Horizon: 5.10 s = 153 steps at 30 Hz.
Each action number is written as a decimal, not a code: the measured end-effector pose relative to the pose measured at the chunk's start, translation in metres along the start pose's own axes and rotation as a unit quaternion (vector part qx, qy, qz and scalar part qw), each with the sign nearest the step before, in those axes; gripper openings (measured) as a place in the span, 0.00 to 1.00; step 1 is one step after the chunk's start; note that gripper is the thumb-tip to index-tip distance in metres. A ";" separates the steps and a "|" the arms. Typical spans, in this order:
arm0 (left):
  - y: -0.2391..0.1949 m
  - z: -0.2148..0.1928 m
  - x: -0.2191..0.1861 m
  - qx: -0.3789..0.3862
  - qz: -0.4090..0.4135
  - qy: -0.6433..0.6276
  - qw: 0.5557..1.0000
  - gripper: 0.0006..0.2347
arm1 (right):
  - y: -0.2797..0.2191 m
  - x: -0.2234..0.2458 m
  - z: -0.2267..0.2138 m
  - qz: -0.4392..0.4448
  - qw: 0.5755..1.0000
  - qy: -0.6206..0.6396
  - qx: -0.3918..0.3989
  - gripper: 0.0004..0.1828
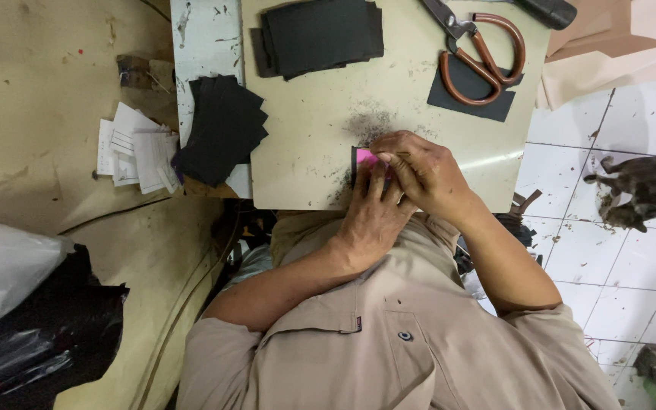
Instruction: Trimming leather pieces using scissors and a template
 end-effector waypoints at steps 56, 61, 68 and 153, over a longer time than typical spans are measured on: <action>0.020 -0.010 0.036 0.073 -0.021 -0.105 0.992 0.22 | -0.070 -0.009 -0.057 0.087 0.986 -0.117 -0.087 0.04; 0.025 -0.009 0.062 0.172 -0.079 -0.114 0.975 0.22 | -0.092 -0.020 -0.063 0.157 0.976 -0.045 -0.146 0.11; 0.002 0.009 0.064 0.235 -0.078 -0.211 0.946 0.14 | -0.088 -0.001 -0.040 0.175 0.980 -0.045 -0.080 0.12; 0.012 -0.032 0.078 -0.032 -0.267 -0.751 0.603 0.07 | -0.118 -0.075 -0.012 0.235 0.908 0.280 -0.204 0.06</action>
Point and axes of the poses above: each hand's wrist, its own y-axis towards the middle knuckle, its own z-axis out of the palm, x = y × z, the point moved 5 cm from there along y, towards the middle knuckle, and after that the axes turned 6 degrees about x, right-handed, at the moved point
